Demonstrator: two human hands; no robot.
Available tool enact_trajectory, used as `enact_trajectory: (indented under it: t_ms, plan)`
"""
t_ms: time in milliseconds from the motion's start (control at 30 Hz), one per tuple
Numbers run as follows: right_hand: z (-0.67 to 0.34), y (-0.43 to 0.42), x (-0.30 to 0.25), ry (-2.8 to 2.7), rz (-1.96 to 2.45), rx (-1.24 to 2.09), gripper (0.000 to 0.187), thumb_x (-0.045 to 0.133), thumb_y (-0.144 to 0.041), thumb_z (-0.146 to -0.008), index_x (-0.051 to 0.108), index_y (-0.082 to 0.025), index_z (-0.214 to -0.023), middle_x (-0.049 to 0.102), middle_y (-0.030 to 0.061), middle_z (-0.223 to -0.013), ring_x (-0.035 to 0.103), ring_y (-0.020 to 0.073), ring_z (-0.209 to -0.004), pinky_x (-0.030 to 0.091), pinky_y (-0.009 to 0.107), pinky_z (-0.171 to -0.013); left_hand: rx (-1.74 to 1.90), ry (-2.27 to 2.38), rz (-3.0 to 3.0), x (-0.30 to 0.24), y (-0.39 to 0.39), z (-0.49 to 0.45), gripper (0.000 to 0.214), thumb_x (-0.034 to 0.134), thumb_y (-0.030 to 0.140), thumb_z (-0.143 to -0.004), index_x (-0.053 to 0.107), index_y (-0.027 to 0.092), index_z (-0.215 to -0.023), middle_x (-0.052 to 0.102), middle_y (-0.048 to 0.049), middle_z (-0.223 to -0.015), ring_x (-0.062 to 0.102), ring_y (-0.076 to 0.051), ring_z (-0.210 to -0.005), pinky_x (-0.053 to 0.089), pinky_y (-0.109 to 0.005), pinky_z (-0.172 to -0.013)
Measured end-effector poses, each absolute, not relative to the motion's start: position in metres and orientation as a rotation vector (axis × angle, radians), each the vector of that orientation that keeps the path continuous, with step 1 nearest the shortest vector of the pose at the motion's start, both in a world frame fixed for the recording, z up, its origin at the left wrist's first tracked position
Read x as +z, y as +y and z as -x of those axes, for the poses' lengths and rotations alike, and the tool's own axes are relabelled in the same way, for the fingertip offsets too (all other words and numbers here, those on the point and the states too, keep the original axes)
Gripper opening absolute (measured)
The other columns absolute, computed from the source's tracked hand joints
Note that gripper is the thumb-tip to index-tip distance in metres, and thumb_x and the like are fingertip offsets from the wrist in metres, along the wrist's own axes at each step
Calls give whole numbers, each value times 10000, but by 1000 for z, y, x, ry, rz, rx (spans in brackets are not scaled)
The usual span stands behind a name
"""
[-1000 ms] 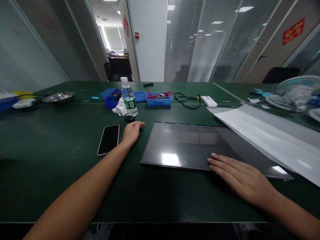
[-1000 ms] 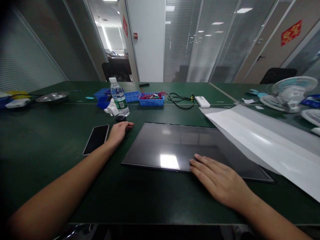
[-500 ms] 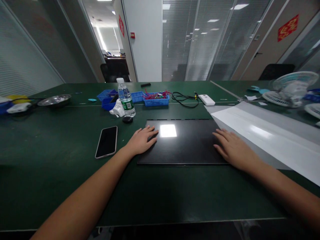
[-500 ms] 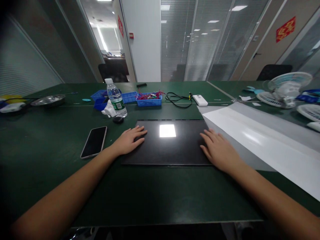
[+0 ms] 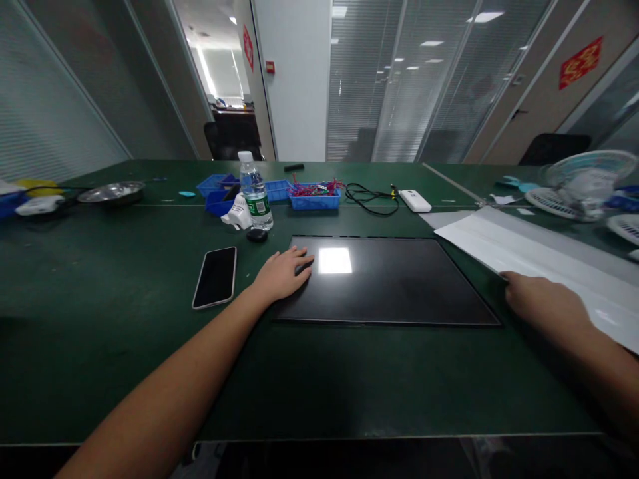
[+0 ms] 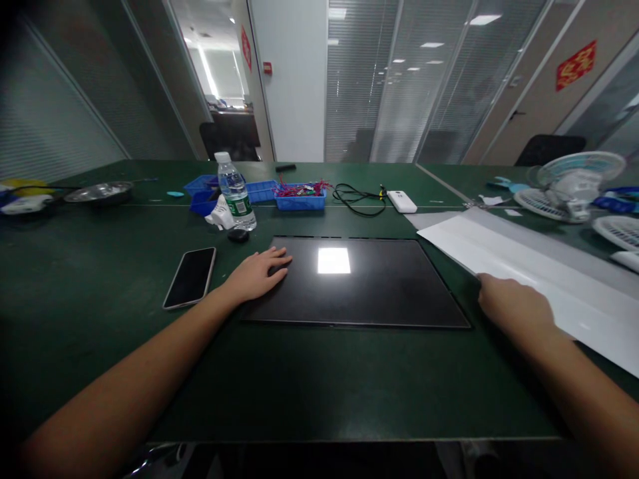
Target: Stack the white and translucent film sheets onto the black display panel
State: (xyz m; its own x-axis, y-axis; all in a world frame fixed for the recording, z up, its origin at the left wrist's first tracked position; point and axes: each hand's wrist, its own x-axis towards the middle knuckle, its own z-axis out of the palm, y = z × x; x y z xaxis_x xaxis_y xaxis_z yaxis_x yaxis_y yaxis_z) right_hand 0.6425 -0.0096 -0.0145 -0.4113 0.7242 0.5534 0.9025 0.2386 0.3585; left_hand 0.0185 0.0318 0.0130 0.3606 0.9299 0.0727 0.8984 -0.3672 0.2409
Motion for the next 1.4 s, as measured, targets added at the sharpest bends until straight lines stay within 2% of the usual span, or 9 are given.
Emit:
enact_trajectory:
  t_ms: [133, 233, 400, 533, 667, 900, 1100, 1300, 1400]
  plan:
    - [-651, -13, -11, -2182, 1463, -934, 246, 594, -276, -1045, 825, -266, -959, 639, 41, -525, 505, 222, -306, 476, 397, -465, 363, 1707, -2430, 8, 35, -13, 557, 470, 466, -1097, 658, 272, -1585, 489, -103, -1766, 415, -358, -1669, 337, -670, -1336]
    - [-640, -21, 3, -2183, 1445, -1016, 294, 554, -322, -1076, 841, -261, -1062, 653, 51, -540, 500, 220, -302, 424, 379, -422, 407, 1700, -2417, 5, 36, -11, 553, 480, 458, -1093, 666, 261, -1576, 504, -109, -1757, 417, -354, -1669, 333, -660, -1342]
    - [-591, -37, 29, -2393, 1477, -668, 383, 535, -327, -1066, 841, -238, -1280, 792, 100, -735, 685, 271, -462, 413, 341, -372, 495, 1685, -2378, 1, 38, -11, 543, 492, 467, -1083, 700, 251, -1535, 549, -99, -1725, 440, -343, -1656, 330, -633, -1351]
    - [-543, -47, 30, -2608, 1323, -386, 552, 515, -174, -991, 781, -321, -1452, 852, 60, -1210, 845, 294, -880, 693, 430, -709, 619, 1698, -2280, 0, 40, -10, 571, 460, 493, -1083, 719, 195, -1495, 603, -132, -1675, 488, -319, -1628, 337, -579, -1361]
    - [-510, -54, 20, -2695, 1178, -97, 650, 484, -71, -961, 756, -324, -1495, 752, 20, -1473, 786, 271, -1245, 665, 520, -1057, 815, 1688, -2170, -1, 42, -8, 598, 437, 511, -1078, 741, 146, -1441, 661, -162, -1611, 587, -292, -1545, 397, -471, -1338]
    - [-476, -51, 21, -2716, 889, 57, 597, 492, -55, -1014, 777, -343, -1452, 749, 8, -1482, 704, 238, -1392, 589, 508, -1187, 970, 1706, -2055, -2, 45, -7, 558, 420, 505, -1078, 748, 177, -1388, 735, -136, -1508, 663, -306, -1439, 469, -470, -1284]
    - [-480, -42, 18, -2631, 980, 376, 604, 470, -49, -972, 797, -320, -1401, 718, 13, -1528, 578, 270, -1531, 493, 608, -1268, 816, 1763, -2162, -7, 45, -8, 684, 650, 428, -941, 619, 138, -1560, 615, -180, -1647, 583, -328, -1540, 408, -466, -1339]
    - [-486, -45, 23, -2632, 939, 470, 427, 572, -186, -1036, 813, -317, -1364, 728, 40, -1516, 596, 307, -1515, 495, 620, -1262, 573, 1773, -2283, -5, 41, -9, 643, 567, 453, -1007, 646, 121, -1552, 506, -197, -1743, 477, -350, -1630, 329, -516, -1380]
    - [-494, -35, 38, -2619, 1052, 531, 369, 607, -321, -1081, 807, -314, -1390, 751, 55, -1481, 696, 316, -1403, 583, 567, -1178, 526, 1766, -2310, -3, 40, -9, 628, 544, 445, -1024, 649, 138, -1561, 495, -187, -1753, 441, -346, -1654, 312, -541, -1385]
